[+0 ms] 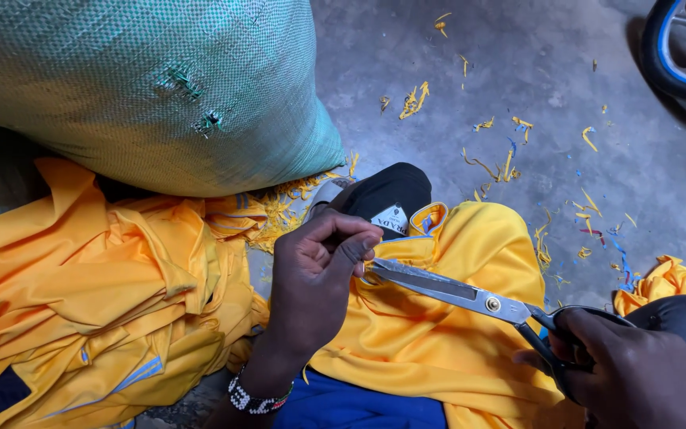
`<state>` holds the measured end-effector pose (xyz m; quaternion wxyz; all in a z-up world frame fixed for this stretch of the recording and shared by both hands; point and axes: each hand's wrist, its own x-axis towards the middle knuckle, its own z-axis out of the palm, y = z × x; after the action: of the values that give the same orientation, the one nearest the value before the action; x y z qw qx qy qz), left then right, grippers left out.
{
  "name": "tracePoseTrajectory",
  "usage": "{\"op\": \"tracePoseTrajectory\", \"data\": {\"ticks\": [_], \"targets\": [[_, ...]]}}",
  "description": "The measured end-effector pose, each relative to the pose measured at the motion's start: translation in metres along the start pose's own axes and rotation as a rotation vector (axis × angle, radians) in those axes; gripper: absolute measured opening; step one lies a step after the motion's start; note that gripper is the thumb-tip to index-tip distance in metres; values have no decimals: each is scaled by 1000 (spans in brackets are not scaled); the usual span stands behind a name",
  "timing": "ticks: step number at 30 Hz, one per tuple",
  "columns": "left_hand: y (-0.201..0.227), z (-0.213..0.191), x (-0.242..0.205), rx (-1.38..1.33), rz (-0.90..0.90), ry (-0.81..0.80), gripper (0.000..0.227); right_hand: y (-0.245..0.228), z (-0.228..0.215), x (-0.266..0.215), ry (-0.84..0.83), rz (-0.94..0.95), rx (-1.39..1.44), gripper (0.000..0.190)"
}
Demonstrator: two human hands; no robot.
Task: Trimming excess fabric from yellow garments using scissors
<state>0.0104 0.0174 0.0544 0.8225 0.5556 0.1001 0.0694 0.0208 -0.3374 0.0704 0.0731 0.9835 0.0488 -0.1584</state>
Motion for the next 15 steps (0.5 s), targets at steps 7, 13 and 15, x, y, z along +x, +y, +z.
{"op": "tracePoseTrajectory", "data": {"ticks": [7,13,15], "targets": [[4,2,-2,51,-30,16,5,-2,-14,-1,-31,-41,-107,29],[1,0,0,6,-28,26,5,0,-12,-1,10,-26,-183,45],[5,-1,0,4,-24,28,5,74,-20,18,13,-25,-169,45]]}}
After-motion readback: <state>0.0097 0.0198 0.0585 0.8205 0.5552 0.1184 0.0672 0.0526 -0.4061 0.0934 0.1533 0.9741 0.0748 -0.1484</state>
